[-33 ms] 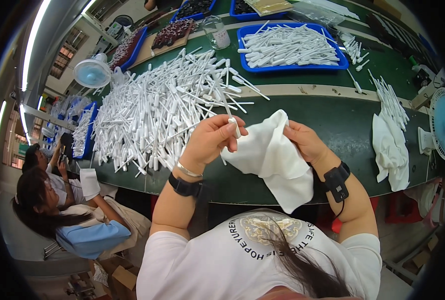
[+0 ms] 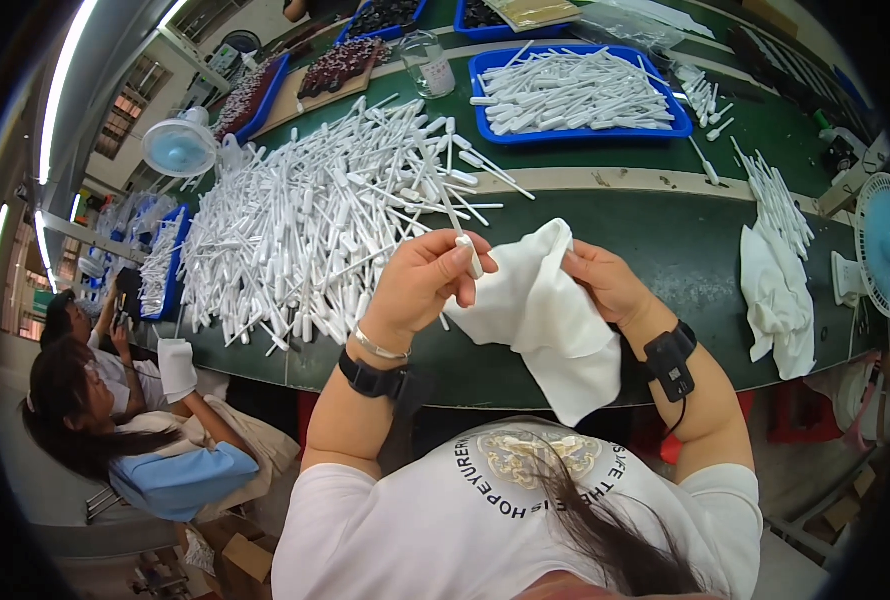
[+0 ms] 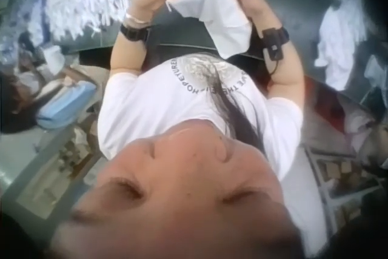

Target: The person picks up a white plastic component from a pile, wipes it with a cloth, and places it into a blue tray. This process is repeated with several more components throughout the video.

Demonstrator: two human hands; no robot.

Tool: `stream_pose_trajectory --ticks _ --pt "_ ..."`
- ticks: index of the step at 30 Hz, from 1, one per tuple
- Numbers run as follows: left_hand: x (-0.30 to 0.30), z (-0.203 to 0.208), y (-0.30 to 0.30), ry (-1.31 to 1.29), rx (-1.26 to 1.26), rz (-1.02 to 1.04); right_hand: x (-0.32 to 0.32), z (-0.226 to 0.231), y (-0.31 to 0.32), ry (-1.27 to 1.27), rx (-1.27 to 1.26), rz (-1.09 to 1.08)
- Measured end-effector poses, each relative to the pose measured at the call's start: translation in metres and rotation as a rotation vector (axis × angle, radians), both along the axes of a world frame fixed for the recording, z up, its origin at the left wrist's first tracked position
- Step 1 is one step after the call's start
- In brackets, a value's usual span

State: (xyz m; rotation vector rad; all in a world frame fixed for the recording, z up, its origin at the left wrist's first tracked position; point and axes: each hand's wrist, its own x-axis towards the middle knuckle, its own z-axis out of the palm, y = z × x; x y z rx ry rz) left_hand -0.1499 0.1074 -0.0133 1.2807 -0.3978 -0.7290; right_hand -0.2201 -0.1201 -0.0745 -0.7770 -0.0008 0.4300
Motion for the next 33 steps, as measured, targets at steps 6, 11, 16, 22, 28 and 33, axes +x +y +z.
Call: stream_pose_trajectory --ticks 6,11,16,22,28,33 --pt "-0.014 -0.023 -0.019 0.074 -0.181 0.015 -0.002 -0.001 0.002 -0.041 0.098 0.034" --pt "-0.015 -0.05 -0.028 0.148 -0.077 0.024 -0.001 0.004 0.007 -0.047 -0.128 -0.065" --pt "-0.015 -0.058 -0.034 0.129 0.006 0.054 0.001 -0.002 0.005 -0.251 -0.785 -0.166" --pt "-0.026 -0.061 -0.036 0.218 -0.075 -0.09 0.0 0.002 0.011 -0.164 -0.69 -0.241" --pt "-0.033 -0.067 -0.044 0.167 -0.005 0.072 -0.003 0.01 0.024 0.089 -0.217 -0.322" --pt "-0.035 -0.067 -0.041 -0.494 0.31 0.145 -0.009 0.001 0.033 -0.063 -0.594 -0.271"
